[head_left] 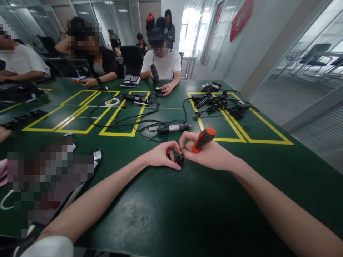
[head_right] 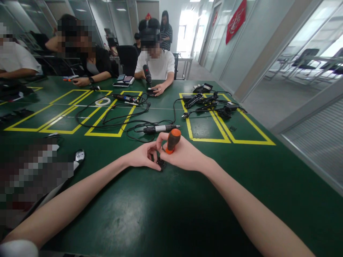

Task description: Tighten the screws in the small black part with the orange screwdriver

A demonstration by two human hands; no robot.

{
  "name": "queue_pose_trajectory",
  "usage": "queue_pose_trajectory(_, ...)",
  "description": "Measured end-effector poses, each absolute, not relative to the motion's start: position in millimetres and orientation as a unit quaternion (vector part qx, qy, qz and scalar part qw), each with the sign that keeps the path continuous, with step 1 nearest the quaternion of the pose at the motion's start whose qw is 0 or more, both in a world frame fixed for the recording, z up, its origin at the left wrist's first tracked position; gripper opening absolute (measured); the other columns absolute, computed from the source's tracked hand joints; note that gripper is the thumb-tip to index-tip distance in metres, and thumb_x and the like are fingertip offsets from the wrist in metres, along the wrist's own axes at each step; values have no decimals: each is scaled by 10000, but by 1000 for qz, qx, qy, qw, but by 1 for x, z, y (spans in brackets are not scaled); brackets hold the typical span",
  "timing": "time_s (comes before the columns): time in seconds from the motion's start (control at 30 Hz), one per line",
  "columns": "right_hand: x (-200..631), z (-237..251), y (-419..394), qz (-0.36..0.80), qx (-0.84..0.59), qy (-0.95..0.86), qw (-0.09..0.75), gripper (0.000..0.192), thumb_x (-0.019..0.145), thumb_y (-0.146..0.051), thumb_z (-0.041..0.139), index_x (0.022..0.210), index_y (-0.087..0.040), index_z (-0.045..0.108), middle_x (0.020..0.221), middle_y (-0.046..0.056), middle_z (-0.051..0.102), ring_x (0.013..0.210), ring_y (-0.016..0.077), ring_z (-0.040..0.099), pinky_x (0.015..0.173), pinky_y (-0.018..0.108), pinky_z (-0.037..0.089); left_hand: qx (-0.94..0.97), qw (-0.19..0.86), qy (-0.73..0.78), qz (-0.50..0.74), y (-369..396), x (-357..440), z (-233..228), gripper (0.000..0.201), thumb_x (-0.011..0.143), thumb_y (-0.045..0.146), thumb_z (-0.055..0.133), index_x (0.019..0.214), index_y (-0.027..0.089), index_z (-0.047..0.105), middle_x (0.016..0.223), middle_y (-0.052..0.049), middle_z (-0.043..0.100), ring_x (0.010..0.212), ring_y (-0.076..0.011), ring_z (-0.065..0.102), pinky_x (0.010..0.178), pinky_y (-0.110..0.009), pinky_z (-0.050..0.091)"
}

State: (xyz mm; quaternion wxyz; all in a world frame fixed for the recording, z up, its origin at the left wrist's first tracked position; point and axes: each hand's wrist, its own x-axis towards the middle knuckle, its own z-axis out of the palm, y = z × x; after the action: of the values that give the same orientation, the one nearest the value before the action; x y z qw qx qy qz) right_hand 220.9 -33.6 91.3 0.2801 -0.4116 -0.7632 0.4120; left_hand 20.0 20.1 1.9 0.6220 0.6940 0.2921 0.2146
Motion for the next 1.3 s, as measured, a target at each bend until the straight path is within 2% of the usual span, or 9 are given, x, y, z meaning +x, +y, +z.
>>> queue_pose_trajectory(0.07, 220, 94, -35, 412, -409, -762, 287, 107, 765, -153, 587, 844, -211, 543, 624, -93, 444, 555, 101, 406, 543, 246, 337, 705, 606, 299, 215, 17, 20, 2, 503, 577, 320, 949, 925, 149, 629, 811, 22, 674, 617, -75, 602, 574, -200, 454)
queue_pose_trajectory(0.17, 218, 97, -38, 412, -403, -766, 285, 127, 748, -139, 607, 840, -206, 549, 679, -70, 501, 595, 106, 439, 572, 248, 369, 718, 585, 305, 224, 12, 19, 3, 471, 619, 337, 922, 964, 139, 671, 692, 45, 640, 607, -89, 594, 568, -196, 440)
queue_pose_trajectory(0.43, 219, 87, -45, 421, -414, -733, 338, 107, 778, -198, 723, 753, -199, 619, 701, -34, 591, 648, 128, 530, 643, 263, 462, 773, 500, 299, 253, 3, 20, 0, 277, 707, 290, 795, 920, 150, 688, 644, 40, 649, 568, -96, 606, 564, -192, 466)
queue_pose_trajectory(0.57, 221, 75, -49, 445, -418, -681, 405, 153, 746, -216, 818, 733, -199, 666, 772, -8, 662, 698, 143, 605, 694, 275, 533, 816, 417, 305, 259, -1, 20, 2, 264, 713, 283, 782, 939, 177, 695, 699, 46, 652, 573, -85, 580, 567, -186, 451)
queue_pose_trajectory(0.63, 221, 67, -51, 460, -416, -649, 441, 181, 742, -268, 846, 725, -200, 680, 764, 1, 688, 698, 151, 633, 709, 288, 566, 841, 371, 303, 253, -3, 19, 3, 307, 732, 348, 814, 966, 186, 699, 738, 37, 664, 597, -92, 582, 569, -192, 433)
queue_pose_trajectory(0.73, 223, 56, -57, 465, -452, -609, 457, 264, 705, -381, 894, 704, -193, 708, 709, 13, 708, 650, 161, 654, 681, 308, 605, 871, 309, 288, 252, -5, 18, 2, 362, 805, 464, 806, 1017, 189, 704, 785, 17, 686, 634, -105, 596, 597, -209, 421)
queue_pose_trajectory(0.87, 222, 45, -65, 477, -471, -559, 488, 296, 712, -429, 904, 764, -180, 753, 664, 37, 732, 565, 174, 675, 600, 328, 631, 888, 261, 288, 245, -9, 16, -2, 301, 896, 441, 726, 1065, 194, 694, 824, 0, 699, 678, -126, 620, 638, -231, 422)
queue_pose_trajectory(1.07, 213, 36, -75, 491, -415, -550, 533, 249, 894, -437, 768, 835, -199, 721, 716, 39, 728, 590, 169, 683, 619, 326, 628, 863, 300, 329, 240, -21, 19, -1, 268, 910, 384, 740, 1105, 205, 694, 908, -11, 680, 713, -131, 606, 662, -246, 436)
queue_pose_trajectory(1.3, 211, 28, -75, 450, -427, -547, 561, 272, 861, -432, 806, 773, -194, 706, 695, 33, 712, 534, 141, 613, 556, 288, 565, 786, 392, 398, 264, -34, 23, -1, 307, 837, 320, 816, 1086, 199, 684, 989, -2, 650, 673, -98, 563, 628, -237, 437)
